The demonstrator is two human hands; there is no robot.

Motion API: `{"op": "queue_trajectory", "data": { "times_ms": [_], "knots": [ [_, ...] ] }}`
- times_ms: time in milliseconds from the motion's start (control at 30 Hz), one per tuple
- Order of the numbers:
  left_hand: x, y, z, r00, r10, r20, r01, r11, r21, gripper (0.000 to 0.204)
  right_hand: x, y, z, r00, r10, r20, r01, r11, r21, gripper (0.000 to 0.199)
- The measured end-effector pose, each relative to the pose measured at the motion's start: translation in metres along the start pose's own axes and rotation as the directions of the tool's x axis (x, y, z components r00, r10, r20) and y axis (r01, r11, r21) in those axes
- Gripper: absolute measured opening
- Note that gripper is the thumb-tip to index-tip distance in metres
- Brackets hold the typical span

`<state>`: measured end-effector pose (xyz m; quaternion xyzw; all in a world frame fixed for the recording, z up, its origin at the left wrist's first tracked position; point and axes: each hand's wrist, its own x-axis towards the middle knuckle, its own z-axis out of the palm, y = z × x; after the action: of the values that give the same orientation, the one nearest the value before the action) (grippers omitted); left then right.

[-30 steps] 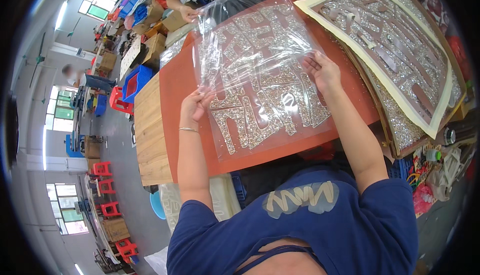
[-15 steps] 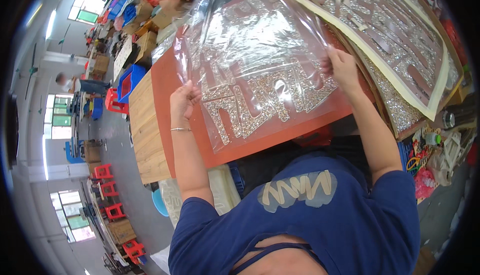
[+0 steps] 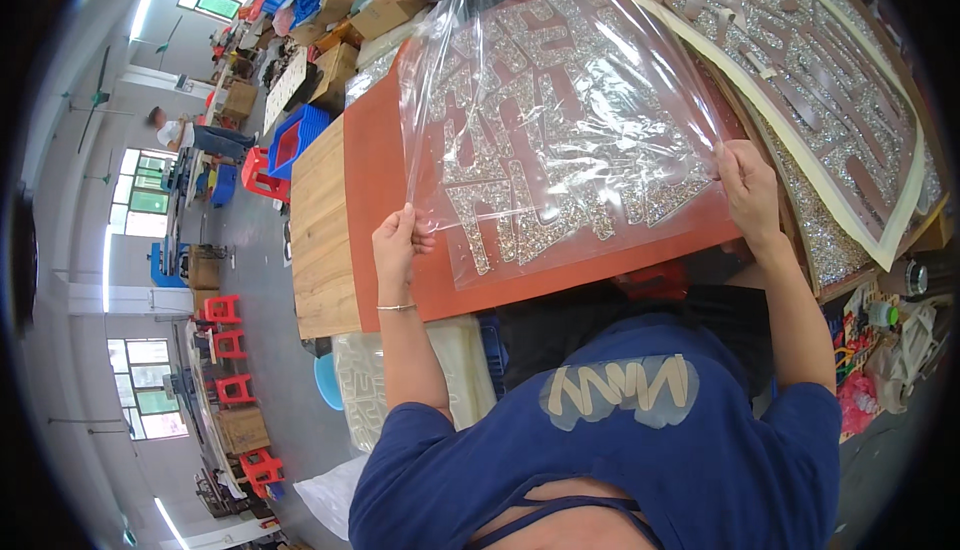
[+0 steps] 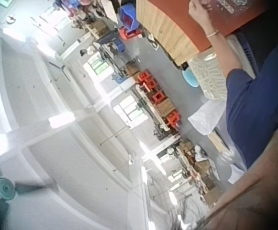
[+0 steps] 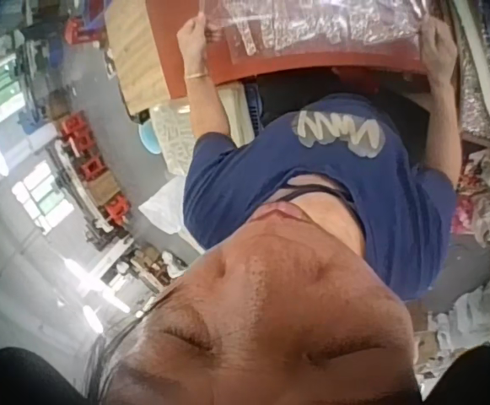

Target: Aligning and adhering glittery material pieces onto an adhesive sheet using a positioning frame.

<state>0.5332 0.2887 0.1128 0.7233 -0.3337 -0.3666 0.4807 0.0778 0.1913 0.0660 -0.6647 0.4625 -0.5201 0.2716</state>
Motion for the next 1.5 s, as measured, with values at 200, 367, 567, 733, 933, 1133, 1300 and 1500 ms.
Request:
{"op": "queue_trajectory", "data": {
  "times_ms": [200,367,567,733,933,1133,1300,1500],
  "knots": [
    [-0.013,-0.01,0.0,0.997,-0.077,0.023,0.077,0.997,-0.022,0.025,-0.005,0.006,-0.005,0.996,0.081,0.028,-0.081,0.997,-0.002,0.021],
    [-0.031,-0.014,0.018,1.0,-0.014,-0.002,0.014,0.999,-0.047,0.024,-0.009,0.029,-0.014,0.996,-0.088,-0.02,0.084,0.982,-0.167,0.022],
    [-0.032,-0.021,0.037,0.991,0.073,-0.112,-0.088,0.987,-0.137,0.023,-0.013,0.059,-0.005,0.991,-0.132,0.027,0.134,0.961,-0.244,0.021],
    [-0.033,-0.031,0.041,0.995,0.06,-0.085,-0.07,0.991,-0.111,0.022,-0.021,0.06,-0.008,0.972,-0.232,-0.044,0.209,0.93,-0.302,0.019],
    [-0.063,-0.052,0.033,0.998,0.051,-0.033,-0.056,0.983,-0.177,0.023,-0.028,0.049,-0.01,0.943,-0.322,-0.089,0.273,0.895,-0.353,0.02],
    [-0.063,-0.047,0.021,0.986,0.159,-0.049,-0.165,0.974,-0.153,0.024,-0.033,0.044,-0.002,0.901,-0.428,-0.065,0.371,0.841,-0.395,0.018],
    [-0.059,-0.042,0.015,0.978,0.204,-0.034,-0.206,0.972,-0.116,0.024,-0.033,0.043,0.003,0.905,-0.426,-0.006,0.382,0.818,-0.43,0.018],
    [-0.067,-0.052,0.011,0.974,0.219,-0.065,-0.225,0.967,-0.117,0.025,-0.031,0.044,0.003,0.881,-0.473,0.026,0.436,0.787,-0.436,0.015]
  ]
}}
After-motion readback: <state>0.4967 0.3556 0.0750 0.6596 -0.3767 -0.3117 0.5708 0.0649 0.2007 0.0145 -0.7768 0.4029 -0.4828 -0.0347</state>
